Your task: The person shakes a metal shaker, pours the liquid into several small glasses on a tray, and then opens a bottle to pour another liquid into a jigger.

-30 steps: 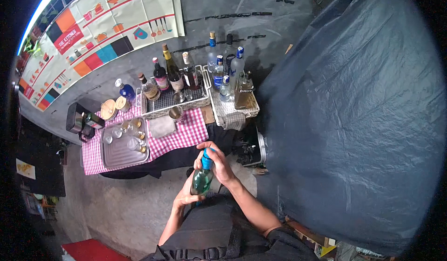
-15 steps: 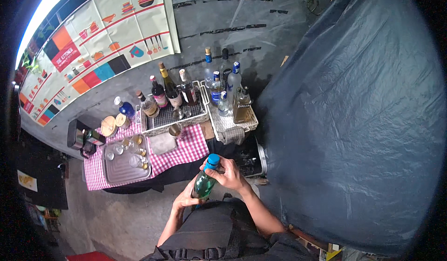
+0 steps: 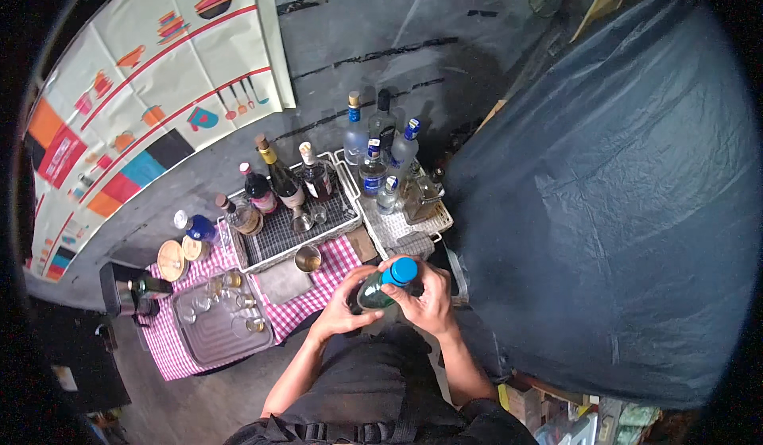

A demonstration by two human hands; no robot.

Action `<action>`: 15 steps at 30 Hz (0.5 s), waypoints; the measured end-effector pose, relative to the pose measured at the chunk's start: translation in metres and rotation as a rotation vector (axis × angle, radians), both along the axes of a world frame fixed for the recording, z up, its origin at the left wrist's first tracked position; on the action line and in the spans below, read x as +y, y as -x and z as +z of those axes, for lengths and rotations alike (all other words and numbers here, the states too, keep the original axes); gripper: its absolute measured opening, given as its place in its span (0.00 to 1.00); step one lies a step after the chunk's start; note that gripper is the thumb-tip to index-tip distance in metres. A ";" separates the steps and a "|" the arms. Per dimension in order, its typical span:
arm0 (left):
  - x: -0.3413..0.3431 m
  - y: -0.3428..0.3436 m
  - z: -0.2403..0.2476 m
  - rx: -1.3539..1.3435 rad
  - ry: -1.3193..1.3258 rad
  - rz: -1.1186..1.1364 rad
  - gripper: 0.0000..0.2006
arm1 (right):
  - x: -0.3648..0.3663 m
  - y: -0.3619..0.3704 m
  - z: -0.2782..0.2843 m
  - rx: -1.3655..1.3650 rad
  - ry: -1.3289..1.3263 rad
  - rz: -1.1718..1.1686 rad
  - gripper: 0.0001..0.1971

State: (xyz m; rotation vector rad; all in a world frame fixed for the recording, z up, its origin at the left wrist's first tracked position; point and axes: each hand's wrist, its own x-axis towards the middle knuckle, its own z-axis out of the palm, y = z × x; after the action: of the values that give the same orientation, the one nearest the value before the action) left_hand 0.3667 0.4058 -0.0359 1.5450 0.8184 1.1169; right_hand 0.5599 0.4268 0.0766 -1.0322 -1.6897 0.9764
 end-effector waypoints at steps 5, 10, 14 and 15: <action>0.046 -0.012 0.009 0.147 -0.091 0.268 0.30 | 0.019 0.011 0.003 -0.046 -0.099 -0.263 0.17; 0.079 -0.024 0.005 0.362 -0.155 0.436 0.34 | 0.043 0.013 -0.023 0.042 -0.110 -0.498 0.15; 0.099 -0.039 -0.007 0.426 -0.095 0.471 0.34 | 0.066 0.007 -0.042 0.037 -0.144 -0.558 0.15; 0.102 -0.043 -0.013 0.435 -0.050 0.451 0.34 | 0.071 0.003 -0.052 0.052 -0.138 -0.557 0.15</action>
State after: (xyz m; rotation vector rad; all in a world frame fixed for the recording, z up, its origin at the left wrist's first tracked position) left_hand 0.4097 0.5077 -0.0485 1.7210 1.4996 1.1324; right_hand 0.5564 0.4976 0.0249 -1.2753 -1.2962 0.5114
